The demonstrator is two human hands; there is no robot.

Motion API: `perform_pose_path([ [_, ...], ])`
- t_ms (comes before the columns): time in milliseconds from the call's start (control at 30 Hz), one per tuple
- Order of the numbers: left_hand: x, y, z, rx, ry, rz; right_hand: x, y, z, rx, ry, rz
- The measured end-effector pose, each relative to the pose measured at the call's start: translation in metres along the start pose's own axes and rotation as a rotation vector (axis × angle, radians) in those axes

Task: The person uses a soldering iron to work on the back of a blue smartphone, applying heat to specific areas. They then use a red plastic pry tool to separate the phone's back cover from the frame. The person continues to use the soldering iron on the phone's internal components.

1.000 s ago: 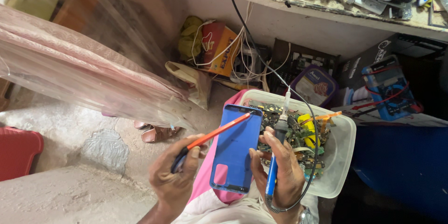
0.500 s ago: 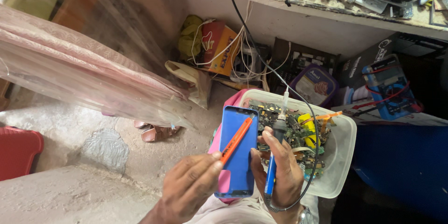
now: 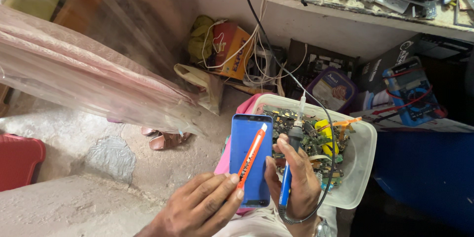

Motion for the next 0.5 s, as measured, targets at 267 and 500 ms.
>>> perform_pose_path([
  [267, -0.008, -0.006, -0.006, -0.053, 0.028, 0.045, 0.002, 0.003, -0.001, -0.016, 0.014, 0.021],
  [500, -0.045, -0.004, -0.048, -0.045, 0.119, 0.233, 0.008, 0.008, -0.001, -0.033, 0.064, 0.062],
])
Point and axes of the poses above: each hand's wrist, its own z-axis towards the middle knuckle, its own x-axis out of the back of the hand, y = z × x, the point moved 7 cm from there along z, towards the middle knuckle, and after that the axes turned 2 degrees about -z, right-handed, at the moved point
